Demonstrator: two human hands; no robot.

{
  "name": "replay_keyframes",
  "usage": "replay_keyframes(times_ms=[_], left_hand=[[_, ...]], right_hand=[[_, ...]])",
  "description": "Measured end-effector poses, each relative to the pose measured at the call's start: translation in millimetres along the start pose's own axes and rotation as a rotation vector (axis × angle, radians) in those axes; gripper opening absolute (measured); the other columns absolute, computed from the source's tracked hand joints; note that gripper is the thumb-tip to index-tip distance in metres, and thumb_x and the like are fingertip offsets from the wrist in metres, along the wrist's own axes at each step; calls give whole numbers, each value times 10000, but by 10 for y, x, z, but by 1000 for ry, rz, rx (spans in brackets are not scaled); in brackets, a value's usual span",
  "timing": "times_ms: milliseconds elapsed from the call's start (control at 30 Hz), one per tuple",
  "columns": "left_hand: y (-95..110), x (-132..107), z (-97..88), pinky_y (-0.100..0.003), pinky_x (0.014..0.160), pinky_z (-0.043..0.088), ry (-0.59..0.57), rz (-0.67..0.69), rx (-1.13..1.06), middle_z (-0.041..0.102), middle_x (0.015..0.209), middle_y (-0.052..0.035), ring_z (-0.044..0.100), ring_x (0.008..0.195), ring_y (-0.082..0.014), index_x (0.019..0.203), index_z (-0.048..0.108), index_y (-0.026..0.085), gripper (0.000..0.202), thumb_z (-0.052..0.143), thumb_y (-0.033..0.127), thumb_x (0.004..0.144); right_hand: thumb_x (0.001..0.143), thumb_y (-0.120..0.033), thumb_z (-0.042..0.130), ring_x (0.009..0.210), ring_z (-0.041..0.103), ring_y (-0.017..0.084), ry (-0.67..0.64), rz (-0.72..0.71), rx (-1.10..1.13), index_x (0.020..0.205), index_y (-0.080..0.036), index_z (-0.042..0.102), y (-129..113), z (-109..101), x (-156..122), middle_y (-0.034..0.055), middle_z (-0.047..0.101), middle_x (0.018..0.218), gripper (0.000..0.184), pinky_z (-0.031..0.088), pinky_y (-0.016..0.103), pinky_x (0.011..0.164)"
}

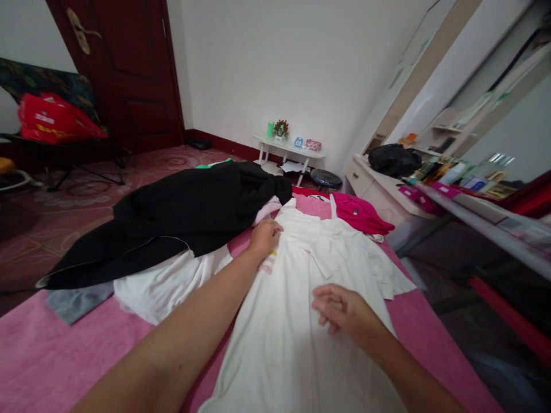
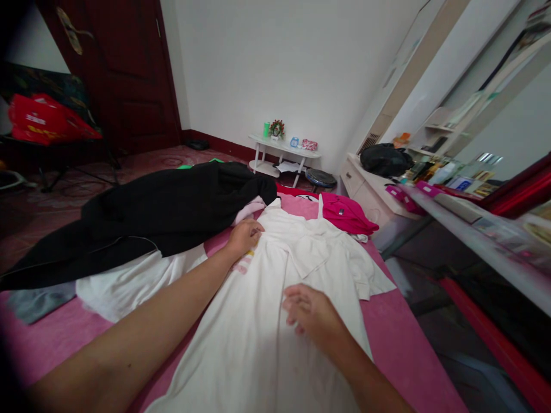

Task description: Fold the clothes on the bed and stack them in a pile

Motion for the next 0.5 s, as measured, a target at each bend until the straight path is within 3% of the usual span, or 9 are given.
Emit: replay_keyframes(times_ms=[33, 100, 233, 500], left_hand=[[6, -2, -4, -305, 867, 467, 3, 5, 2, 662, 921, -42, 585, 897, -184, 869, 712, 186, 194, 591, 85, 756], [14, -3, -8, -308, 866, 468, 7, 16, 10, 662, 923, -44, 586, 900, -189, 868, 712, 185, 192, 591, 87, 756], [23, -4, -11, -306, 867, 470, 10, 37, 31, 659, 916, -44, 586, 905, -190, 875, 709, 181, 201, 585, 84, 750], [134, -70, -32, -362, 920, 430, -15, 149, 85, 672, 944, -65, 586, 940, -222, 864, 709, 192, 166, 585, 136, 769]], right_hand=[[712, -341, 658, 553, 615, 128, 151, 54, 106, 987, -186, 533, -11, -117, 126, 26, 677, 740, 340, 466, 209, 462], [742, -307, 647, 549, 631, 135, 286, 140, 276, 989, -183, 487, -6, -304, 321, 60, 697, 767, 319, 513, 232, 490], [788, -233, 625, 584, 664, 142, 315, 160, 430, 859, -169, 485, 34, -505, 559, 110, 713, 797, 169, 559, 245, 538], [725, -146, 684, 403, 527, 70, 485, 42, 478, 708, -178, 490, 190, -798, 944, -45, 583, 538, 198, 585, 268, 515]])
Point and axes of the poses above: each hand's wrist, its own x-axis towards the middle knuckle, its own z-axis out of the palm, y = z × x, the point moved 2 cm from there along x, towards the middle knuckle
